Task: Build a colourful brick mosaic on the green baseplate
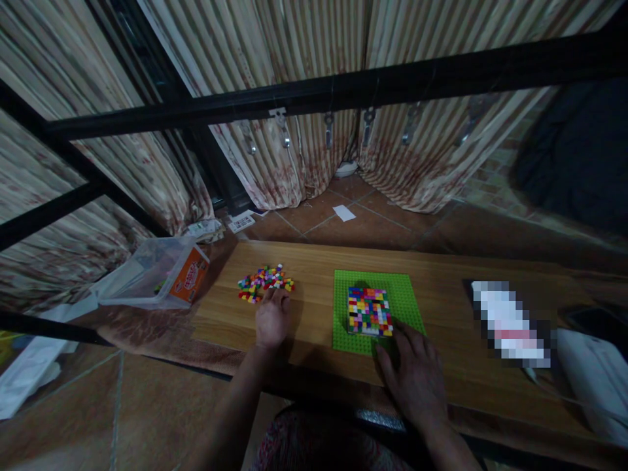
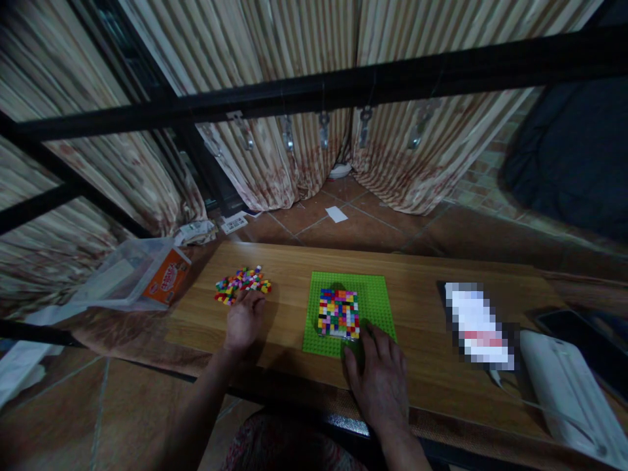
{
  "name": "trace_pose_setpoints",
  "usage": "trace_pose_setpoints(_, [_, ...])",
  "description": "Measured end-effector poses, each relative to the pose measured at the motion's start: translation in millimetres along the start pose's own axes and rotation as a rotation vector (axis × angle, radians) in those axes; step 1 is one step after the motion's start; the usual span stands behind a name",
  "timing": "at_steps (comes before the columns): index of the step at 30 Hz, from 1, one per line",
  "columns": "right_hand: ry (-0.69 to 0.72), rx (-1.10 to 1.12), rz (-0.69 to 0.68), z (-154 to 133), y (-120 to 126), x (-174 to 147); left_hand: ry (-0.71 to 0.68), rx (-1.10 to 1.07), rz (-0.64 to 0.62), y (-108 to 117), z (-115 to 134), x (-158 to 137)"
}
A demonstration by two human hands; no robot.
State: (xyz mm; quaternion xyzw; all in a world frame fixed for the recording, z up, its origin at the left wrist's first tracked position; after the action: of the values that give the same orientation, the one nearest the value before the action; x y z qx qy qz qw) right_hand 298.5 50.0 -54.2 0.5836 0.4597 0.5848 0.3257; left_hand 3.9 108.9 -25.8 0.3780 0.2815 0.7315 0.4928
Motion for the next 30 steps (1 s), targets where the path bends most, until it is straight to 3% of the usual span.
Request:
trace_pose_setpoints(4, [0.000,-0.004,0.010,0.2,-0.4,-0.1,-0.006,-0.017,0.018,5.9,0.1,-2.2])
trace_pose_setpoints(8, [0.001,-0.005,0.013,0.8,-1.3,-0.3,0.083,-0.011,0.062,7.7,2.2,-3.9])
trace_pose_setpoints(17, [0.001,0.017,0.026,0.9,-1.7,0.0,0.123,0.100,0.036,2.8,10.0,4.1])
trace_pose_setpoints(24, [-0.009,0.028,0.004,-1.0,-0.3,0.1,0.098,-0.080,0.047,10.5,2.7,-9.9])
trace_pose_setpoints(27, [-0.022,0.060,0.009,-0.7,-1.0,0.9,0.104,-0.330,0.043,12.6,7.2,-22.3])
trace_pose_setpoints(30, [-0.056,0.153,0.048,1.3,0.9,2.6,0.096,-0.554,-0.039,10.2,20.8,-40.1])
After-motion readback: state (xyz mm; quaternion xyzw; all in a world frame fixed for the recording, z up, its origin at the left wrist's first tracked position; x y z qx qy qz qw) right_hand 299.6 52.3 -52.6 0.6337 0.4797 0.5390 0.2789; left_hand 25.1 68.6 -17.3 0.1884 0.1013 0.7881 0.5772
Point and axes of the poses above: each hand's wrist, its own x-axis towards the middle knuckle, its own y-axis out of the back of the hand, z = x × y, the point moved 1 cm from there along x, towards the middle knuckle, and after that the axes turned 13 degrees about -x, right-handed, at the moved point
